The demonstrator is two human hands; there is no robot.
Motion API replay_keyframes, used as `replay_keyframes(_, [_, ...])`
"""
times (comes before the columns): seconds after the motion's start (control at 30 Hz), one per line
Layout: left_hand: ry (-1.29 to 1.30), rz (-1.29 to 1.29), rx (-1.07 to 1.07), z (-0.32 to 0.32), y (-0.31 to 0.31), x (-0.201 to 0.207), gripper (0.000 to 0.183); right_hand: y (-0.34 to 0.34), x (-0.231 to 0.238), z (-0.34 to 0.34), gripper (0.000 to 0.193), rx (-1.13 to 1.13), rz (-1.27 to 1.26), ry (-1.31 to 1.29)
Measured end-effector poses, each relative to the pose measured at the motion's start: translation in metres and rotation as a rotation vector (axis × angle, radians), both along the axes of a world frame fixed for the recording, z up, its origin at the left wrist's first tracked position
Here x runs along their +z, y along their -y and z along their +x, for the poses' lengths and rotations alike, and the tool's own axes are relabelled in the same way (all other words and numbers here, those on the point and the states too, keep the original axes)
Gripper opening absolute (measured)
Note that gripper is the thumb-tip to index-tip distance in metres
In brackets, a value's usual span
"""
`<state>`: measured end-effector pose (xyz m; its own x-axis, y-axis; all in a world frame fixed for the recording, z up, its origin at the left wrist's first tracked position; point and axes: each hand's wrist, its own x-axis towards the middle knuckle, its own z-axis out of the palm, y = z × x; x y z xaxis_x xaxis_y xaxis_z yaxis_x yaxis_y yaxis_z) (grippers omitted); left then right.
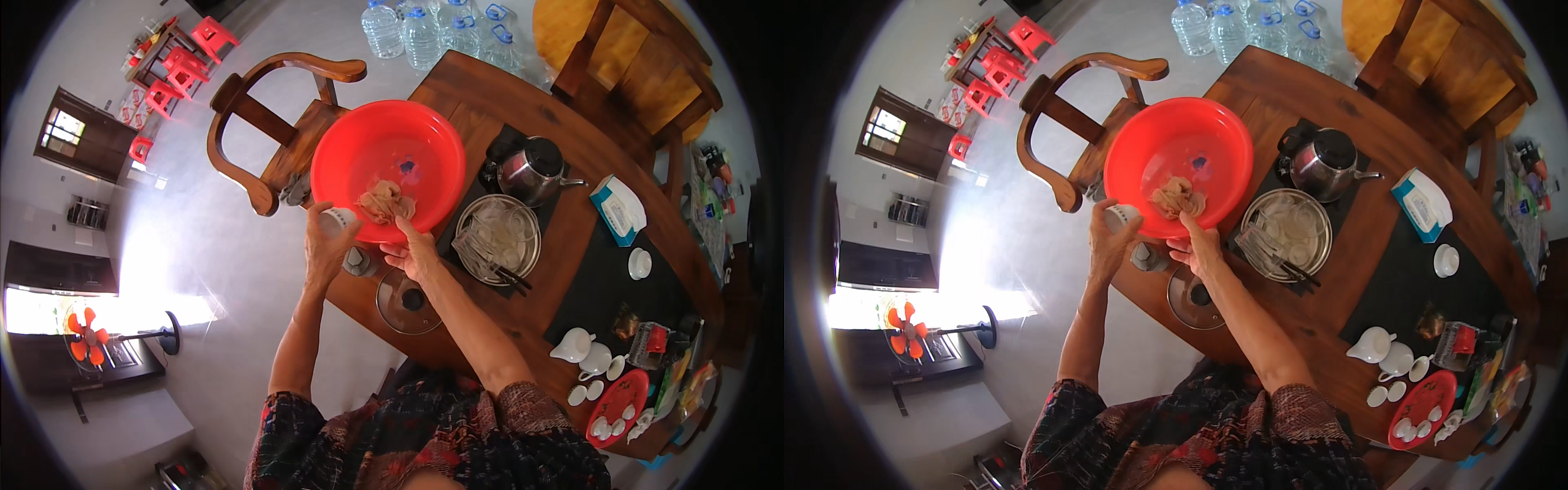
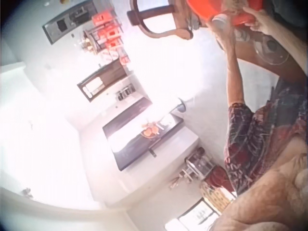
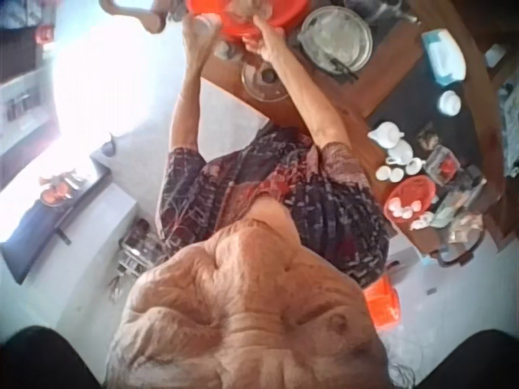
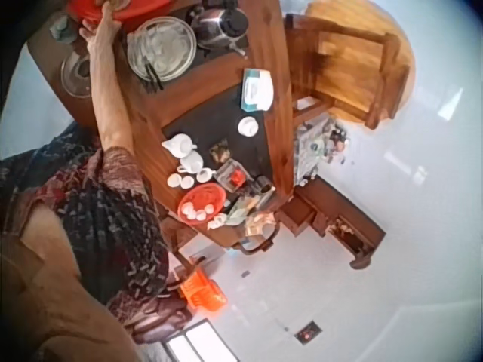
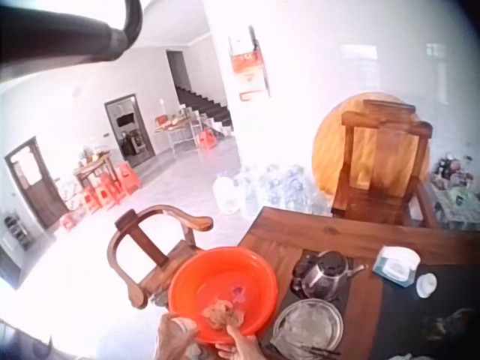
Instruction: The person wipes small white ceramic cups and a red plastic tray with a cloth. They handle the cups one at a time, wiping the exterior and interior, then placing them into a red basin. The person also wipes the tray and a small white pitcher.
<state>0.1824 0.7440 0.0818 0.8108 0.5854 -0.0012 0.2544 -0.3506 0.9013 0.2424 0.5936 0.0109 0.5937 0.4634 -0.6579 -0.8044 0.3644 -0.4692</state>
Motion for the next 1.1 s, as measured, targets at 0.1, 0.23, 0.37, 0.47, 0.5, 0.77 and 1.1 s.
replay_keyframes(0.1, [0.02, -0.069, 0.072, -0.003, -0.017, -0.002, 0.049, -0.016, -0.031, 0.014, 0.041, -0.053, -0.043, -0.055])
replay_keyframes(0.23, [0.051, -0.229, 0.153, -0.015, -0.038, 0.0, 0.047, -0.021, -0.021, 0.013, 0.032, -0.184, 0.114, 0.048])
replay_keyframes(0.37, [0.154, -0.272, 0.218, -0.03, -0.04, 0.017, 0.044, -0.016, 0.016, 0.018, 0.031, -0.171, 0.154, 0.11])
replay_keyframes(0.47, [0.25, -0.269, 0.266, -0.046, -0.04, 0.032, 0.041, -0.003, 0.03, 0.013, 0.036, -0.12, 0.179, 0.125])
replay_keyframes(0.5, [0.244, -0.22, 0.264, -0.054, -0.039, 0.039, 0.041, 0.001, 0.036, 0.01, 0.038, -0.097, 0.195, 0.126])
replay_keyframes(0.77, [0.56, -0.135, 0.318, -0.118, -0.014, 0.094, 0.037, 0.086, 0.104, -0.039, 0.039, 0.028, 0.314, 0.33])
replay_keyframes(1.1, [0.564, -0.09, 0.143, -0.216, 0.124, 0.141, 0.046, 0.269, 0.114, -0.175, 0.055, 0.166, 0.293, 0.144])
